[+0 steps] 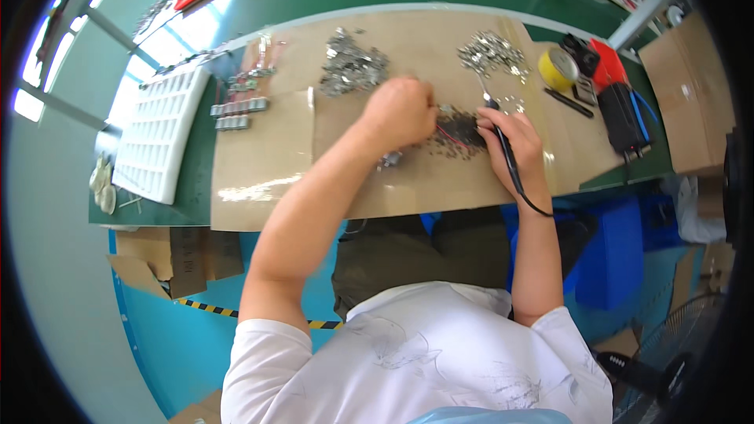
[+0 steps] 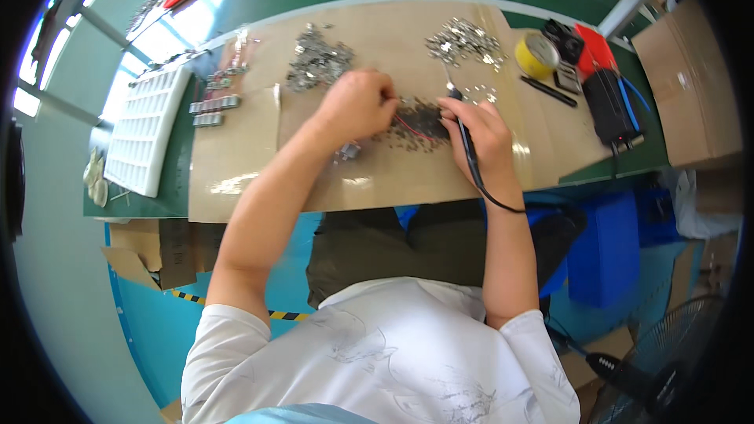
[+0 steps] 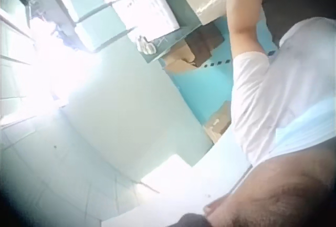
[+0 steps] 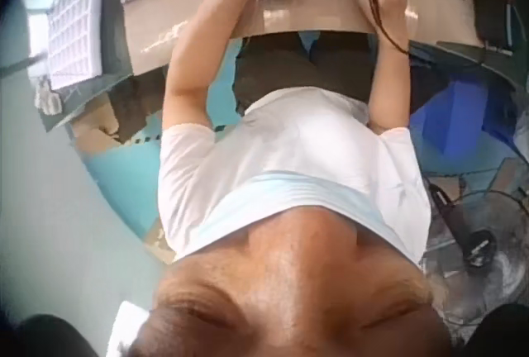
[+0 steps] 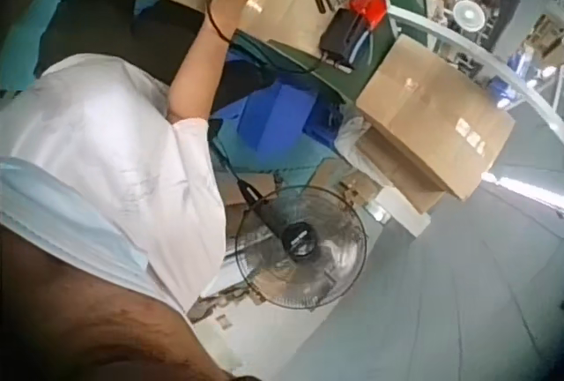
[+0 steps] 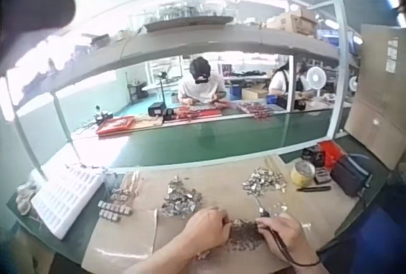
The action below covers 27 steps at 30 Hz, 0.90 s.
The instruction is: Soldering small electronic components to wires and organizing them in a tray.
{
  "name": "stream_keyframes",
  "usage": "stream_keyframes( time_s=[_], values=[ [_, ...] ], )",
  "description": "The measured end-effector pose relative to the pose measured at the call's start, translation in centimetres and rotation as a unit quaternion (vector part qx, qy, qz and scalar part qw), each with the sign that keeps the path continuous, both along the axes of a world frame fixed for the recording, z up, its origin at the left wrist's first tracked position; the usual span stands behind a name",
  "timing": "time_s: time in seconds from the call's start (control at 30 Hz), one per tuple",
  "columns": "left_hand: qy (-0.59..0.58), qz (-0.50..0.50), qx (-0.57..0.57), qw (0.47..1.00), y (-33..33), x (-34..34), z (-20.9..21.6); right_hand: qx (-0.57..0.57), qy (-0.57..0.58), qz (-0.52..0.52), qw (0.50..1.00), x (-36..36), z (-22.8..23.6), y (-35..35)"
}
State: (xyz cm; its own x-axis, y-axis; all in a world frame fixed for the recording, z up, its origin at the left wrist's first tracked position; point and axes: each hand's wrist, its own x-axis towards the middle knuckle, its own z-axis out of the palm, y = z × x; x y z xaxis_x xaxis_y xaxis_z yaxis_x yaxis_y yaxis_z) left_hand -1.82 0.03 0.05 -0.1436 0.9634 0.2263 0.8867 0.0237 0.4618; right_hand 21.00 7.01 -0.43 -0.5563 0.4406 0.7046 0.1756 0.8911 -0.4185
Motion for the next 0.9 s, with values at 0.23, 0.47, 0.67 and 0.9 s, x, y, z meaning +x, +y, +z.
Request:
stream_keyframes(
  time_s=[0.23,0.47,0.67,0.9],
  values=[
    [-0.052,0.015,0.068,0.996,-0.4,1.1,1.4,0.011,0.009,-0.026,1.0,1.1,-0.1,-0.1],
    [-0.2,-0.006,0.172,0.965,-0.6,2.4,1.4,-0.262,0.154,-0.038,0.952,4.2,-1.3,-2.3],
    [-0.194,-0.073,0.141,0.968,-0.4,3.8,0.6,-0.281,0.234,-0.027,0.93,5.1,-2.6,-2.6],
    [-0.053,-0.09,0.107,0.989,-0.4,4.2,-0.4,-0.272,0.186,-0.038,0.944,4.9,-2.5,-2.8]
  ],
)
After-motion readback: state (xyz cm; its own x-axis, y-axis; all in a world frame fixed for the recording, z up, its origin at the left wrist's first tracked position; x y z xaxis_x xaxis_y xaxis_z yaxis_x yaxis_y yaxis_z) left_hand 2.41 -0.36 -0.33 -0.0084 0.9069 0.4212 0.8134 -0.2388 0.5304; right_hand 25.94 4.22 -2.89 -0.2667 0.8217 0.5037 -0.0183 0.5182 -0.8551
